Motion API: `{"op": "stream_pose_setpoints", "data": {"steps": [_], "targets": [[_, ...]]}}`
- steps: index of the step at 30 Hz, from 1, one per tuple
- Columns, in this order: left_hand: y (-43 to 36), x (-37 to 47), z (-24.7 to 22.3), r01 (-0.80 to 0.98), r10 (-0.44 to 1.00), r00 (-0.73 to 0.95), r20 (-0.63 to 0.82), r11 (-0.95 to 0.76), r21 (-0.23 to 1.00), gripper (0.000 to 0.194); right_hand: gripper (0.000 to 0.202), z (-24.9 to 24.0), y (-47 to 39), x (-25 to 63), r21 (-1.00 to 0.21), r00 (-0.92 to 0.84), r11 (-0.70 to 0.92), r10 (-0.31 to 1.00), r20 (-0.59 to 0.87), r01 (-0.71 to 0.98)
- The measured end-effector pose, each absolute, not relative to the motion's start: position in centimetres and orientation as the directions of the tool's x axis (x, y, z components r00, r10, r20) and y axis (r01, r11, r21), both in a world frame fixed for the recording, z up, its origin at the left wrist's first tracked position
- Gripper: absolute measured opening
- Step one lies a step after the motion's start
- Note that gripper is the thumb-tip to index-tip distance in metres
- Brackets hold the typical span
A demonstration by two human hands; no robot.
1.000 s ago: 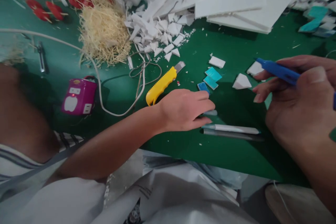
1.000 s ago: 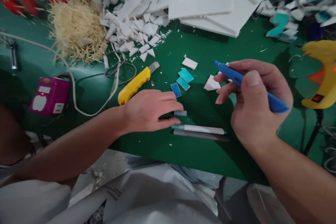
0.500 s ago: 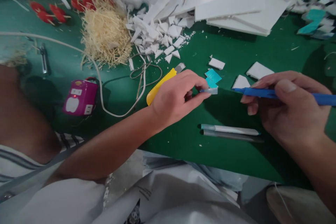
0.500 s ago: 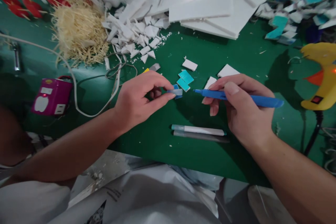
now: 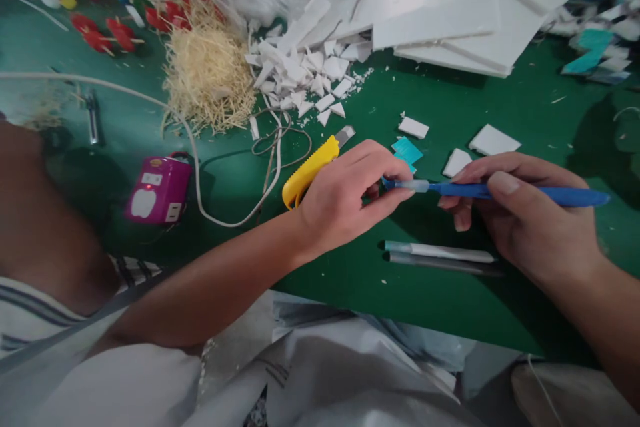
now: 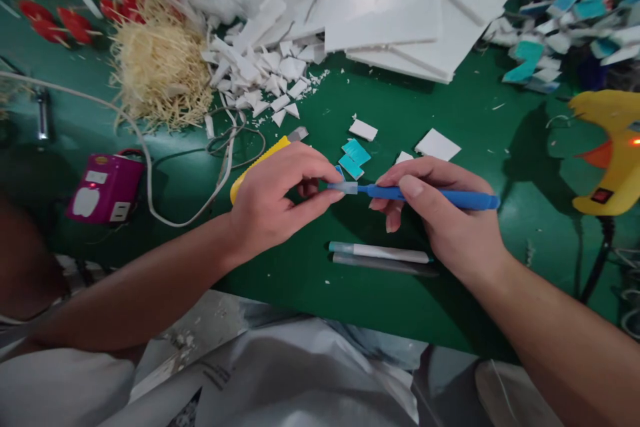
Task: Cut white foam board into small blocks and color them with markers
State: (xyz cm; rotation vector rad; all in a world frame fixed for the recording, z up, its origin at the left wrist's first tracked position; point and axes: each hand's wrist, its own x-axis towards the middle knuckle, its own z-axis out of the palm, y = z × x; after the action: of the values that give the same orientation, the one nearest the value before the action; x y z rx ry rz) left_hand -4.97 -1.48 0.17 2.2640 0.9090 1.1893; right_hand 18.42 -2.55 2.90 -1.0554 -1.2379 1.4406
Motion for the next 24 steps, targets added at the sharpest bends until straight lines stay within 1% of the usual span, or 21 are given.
{"op": "stream_pose_setpoints", "data": {"steps": [2,5,9,11,14,20,22,24], "targets": [[-1.7,-4.8,0.2,0.351,0.734,0.41,0.541,-0.675,0.649,0.006,0.014,2.9,-2.6,18.5,-0.992,-0.228,-0.061,0.973,-0.034,-0.109],[-1.9,-4.5,0.4,0.292,0.774,0.376,0.509,-0.621,0.728,0.01,0.014,2.9,-2.8,18.6,-0.993,-0.264,-0.049,0.964,-0.019,-0.107],[-2.3,-4.1,0.7,0.162,0.852,0.328,0.408,-0.477,0.864,0.01,0.013,3.1,-2.9,18.7,-0.993,-0.285,-0.038,0.959,-0.006,-0.109],[-2.5,-3.9,0.9,0.11,0.885,0.295,0.36,-0.406,0.907,0.009,0.014,3.2,-2.9,18.7,-0.993,-0.306,-0.044,0.952,-0.008,-0.112],[-2.9,-3.7,1.0,0.047,0.892,0.259,0.37,-0.394,0.918,0.009,0.015,3.1,-2.9,19.0,-0.993,-0.342,-0.054,0.94,-0.016,-0.101],[-3.3,-3.5,1.2,0.002,0.857,0.264,0.443,-0.459,0.888,0.008,0.015,3.3,-3.1,18.8,-0.99,-0.42,-0.042,0.907,0.02,-0.138],[-3.3,-3.3,1.5,0.016,0.843,0.27,0.465,-0.487,0.873,0.008,0.014,3.7,-3.2,18.5,-0.988,-0.399,-0.053,0.917,0.008,-0.142],[-3.1,-3.3,1.8,0.054,0.84,0.279,0.465,-0.497,0.866,0.007,0.015,4.1,-3.3,18.4,-0.991,-0.327,-0.037,0.945,0.006,-0.127]]}}
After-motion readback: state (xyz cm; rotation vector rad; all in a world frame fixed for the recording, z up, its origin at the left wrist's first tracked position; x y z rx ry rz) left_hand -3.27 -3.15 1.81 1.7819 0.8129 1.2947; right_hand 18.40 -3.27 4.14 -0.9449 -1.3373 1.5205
